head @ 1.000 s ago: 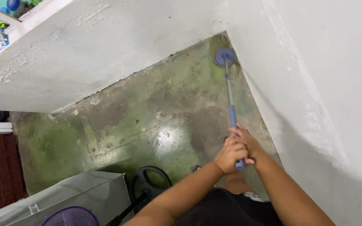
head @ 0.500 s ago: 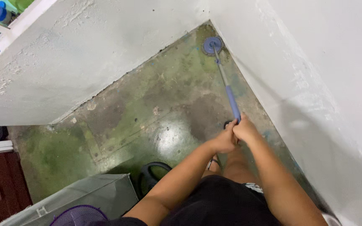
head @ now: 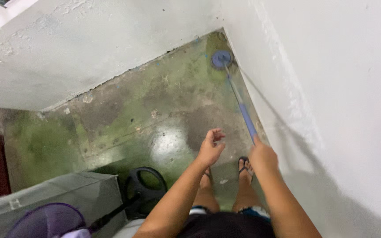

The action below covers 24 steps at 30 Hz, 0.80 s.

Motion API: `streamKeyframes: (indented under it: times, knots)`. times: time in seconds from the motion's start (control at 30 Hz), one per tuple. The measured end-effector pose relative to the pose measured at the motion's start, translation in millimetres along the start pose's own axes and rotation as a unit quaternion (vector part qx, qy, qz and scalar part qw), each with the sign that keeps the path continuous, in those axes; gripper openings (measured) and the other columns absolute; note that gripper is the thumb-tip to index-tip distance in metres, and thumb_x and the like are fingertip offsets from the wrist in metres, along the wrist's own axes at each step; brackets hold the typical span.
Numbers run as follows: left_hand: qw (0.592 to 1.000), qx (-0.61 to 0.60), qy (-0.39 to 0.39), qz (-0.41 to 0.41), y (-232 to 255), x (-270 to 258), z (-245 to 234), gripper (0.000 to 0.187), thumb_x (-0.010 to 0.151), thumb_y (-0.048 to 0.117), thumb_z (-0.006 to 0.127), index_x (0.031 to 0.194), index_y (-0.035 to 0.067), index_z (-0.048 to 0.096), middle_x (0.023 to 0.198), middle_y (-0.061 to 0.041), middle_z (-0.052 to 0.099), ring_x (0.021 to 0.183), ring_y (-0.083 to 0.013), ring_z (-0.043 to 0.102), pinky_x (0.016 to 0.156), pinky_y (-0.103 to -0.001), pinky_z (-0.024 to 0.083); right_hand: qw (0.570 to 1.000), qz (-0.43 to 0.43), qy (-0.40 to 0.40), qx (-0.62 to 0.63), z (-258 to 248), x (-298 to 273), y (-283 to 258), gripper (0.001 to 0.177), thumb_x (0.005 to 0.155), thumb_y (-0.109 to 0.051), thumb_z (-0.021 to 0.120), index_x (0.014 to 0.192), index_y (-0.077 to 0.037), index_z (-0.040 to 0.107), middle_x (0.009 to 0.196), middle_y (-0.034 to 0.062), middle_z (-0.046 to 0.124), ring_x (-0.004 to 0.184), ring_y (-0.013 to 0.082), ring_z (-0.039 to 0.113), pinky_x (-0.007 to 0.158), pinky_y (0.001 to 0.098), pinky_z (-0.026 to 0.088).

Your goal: The person mops a green concrete floor using a mop, moving two standing fans aside to reach the corners and dipping the mop into a small bucket of soapy water.

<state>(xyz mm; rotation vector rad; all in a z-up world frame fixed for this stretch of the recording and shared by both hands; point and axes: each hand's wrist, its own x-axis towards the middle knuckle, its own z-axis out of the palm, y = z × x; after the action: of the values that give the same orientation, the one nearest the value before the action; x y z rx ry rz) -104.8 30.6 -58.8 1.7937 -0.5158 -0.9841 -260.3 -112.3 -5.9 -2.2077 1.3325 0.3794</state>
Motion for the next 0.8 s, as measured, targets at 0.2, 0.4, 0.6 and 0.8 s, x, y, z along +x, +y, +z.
streamKeyframes:
  times: [0.2,0.4,0.6,0.8]
  knots:
    - [0.998,-0.047,0.035,-0.002,-6,5,48,0.05,0.09,0.006,0.067,0.136,0.009,0.049,0.125,-0.005,0.067,0.114,-0.0166,0.064,0.096,-0.032,0.053,0.999,0.018,-0.025,0.025,22,155,-20,0.044,0.102,-0.021,0.045,0.145,-0.027,0.054,0.108,0.0241,0.072,0.1,0.0437,0.07,0.085,0.0543,0.056]
    - [0.992,-0.115,0.06,-0.009,-29,12,87,0.044,0.092,0.004,0.065,0.134,0.007,0.052,0.124,-0.006,0.068,0.111,-0.0161,0.064,0.095,-0.032,0.053,0.996,-0.02,-0.081,-0.013,-33,22,62,0.057,0.097,-0.022,0.053,0.153,-0.028,0.043,0.099,0.0253,0.074,0.093,0.0452,0.072,0.083,0.0561,0.056]
    - [0.988,-0.13,0.081,0.0,-22,22,113,0.039,0.093,0.005,0.065,0.13,0.007,0.053,0.121,-0.006,0.068,0.106,-0.0141,0.066,0.092,-0.03,0.055,0.992,-0.039,-0.113,-0.046,-50,9,67,0.068,0.091,-0.013,0.056,0.156,-0.022,0.038,0.104,0.0268,0.073,0.096,0.044,0.072,0.086,0.0552,0.056]
    - [0.984,-0.147,0.101,0.012,-30,0,99,0.038,0.094,0.004,0.064,0.13,0.007,0.053,0.12,-0.005,0.067,0.105,-0.0133,0.065,0.091,-0.029,0.054,0.995,-0.079,-0.064,0.009,-24,133,2,0.057,0.091,-0.013,0.058,0.147,-0.018,0.05,0.105,0.0258,0.072,0.099,0.0434,0.071,0.085,0.0534,0.057]
